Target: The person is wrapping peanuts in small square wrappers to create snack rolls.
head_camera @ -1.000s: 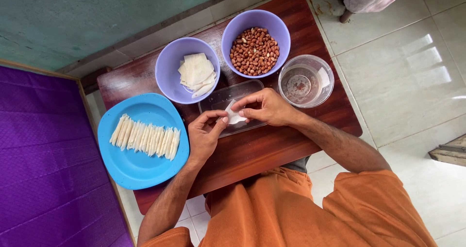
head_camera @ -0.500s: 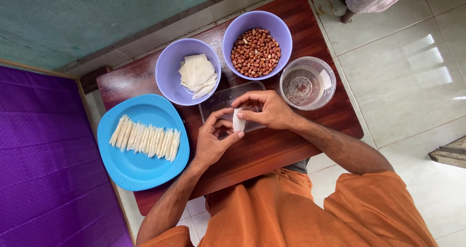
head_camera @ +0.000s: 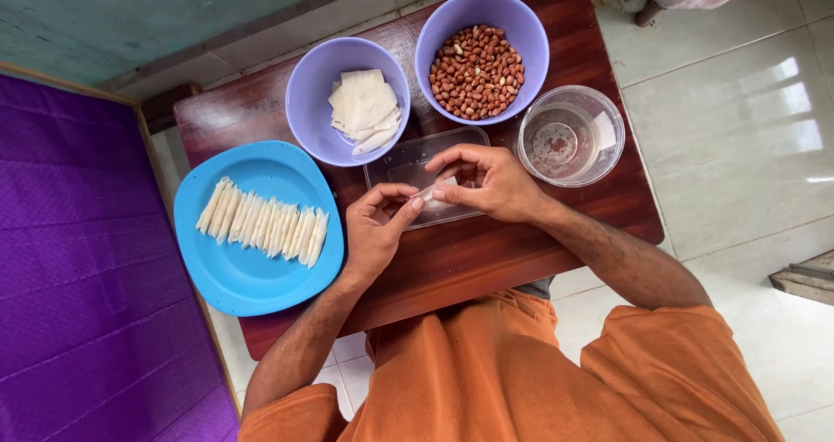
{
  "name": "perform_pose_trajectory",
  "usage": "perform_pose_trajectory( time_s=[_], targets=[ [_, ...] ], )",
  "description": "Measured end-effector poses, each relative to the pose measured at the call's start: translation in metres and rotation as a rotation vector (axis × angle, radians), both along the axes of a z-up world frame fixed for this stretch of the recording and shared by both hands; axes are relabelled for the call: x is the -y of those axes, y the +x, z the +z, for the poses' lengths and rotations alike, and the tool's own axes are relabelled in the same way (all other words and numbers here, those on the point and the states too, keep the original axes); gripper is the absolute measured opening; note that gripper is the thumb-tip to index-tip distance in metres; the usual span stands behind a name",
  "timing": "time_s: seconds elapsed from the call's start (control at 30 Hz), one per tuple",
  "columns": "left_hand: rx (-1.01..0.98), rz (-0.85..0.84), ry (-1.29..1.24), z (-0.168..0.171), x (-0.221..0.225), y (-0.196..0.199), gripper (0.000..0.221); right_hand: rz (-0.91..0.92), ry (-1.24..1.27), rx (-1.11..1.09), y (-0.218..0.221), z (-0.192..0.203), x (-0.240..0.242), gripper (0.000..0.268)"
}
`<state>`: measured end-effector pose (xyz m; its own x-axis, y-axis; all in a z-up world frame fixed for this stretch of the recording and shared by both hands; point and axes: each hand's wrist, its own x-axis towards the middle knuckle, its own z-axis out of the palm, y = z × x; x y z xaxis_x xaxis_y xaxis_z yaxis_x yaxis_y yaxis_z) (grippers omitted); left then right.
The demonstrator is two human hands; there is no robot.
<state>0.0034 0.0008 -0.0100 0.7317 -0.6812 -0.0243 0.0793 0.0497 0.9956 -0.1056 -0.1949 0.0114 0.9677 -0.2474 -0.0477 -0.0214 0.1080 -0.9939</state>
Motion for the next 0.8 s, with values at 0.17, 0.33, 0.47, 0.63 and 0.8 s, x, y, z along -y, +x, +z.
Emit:
perform_pose_trajectory(
  time_s=[0.17, 0.33, 0.47, 0.63, 0.8],
  targets=[
    [-0.004, 0.02, -0.02, 0.0, -0.002, 0.002, 0.025, -0.069, 0.05, -0.008, 0.002, -0.004, 0.001, 0.033],
    [0.049, 0.049, -0.039, -0.002, 0.0, 0.001, 0.021, -0.11, 0.073, -0.009, 0.003, -0.009, 0.003, 0.029],
    [-0.04, -0.022, -0.096, -0.006, 0.001, -0.003, 0.044, -0.11, 0.118, -0.015, 0.002, -0.012, -0.001, 0.027],
    [-0.081, -0.054, -0.088, -0.009, -0.001, 0.002, 0.052, -0.107, 0.096, -0.009, 0.005, -0.006, -0.001, 0.026],
    [0.239, -0.017, 0.041, 0.012, 0.0, 0.009, 0.049, -0.174, -0.367, 0.041, 0.006, -0.004, 0.001, 0.034]
  ],
)
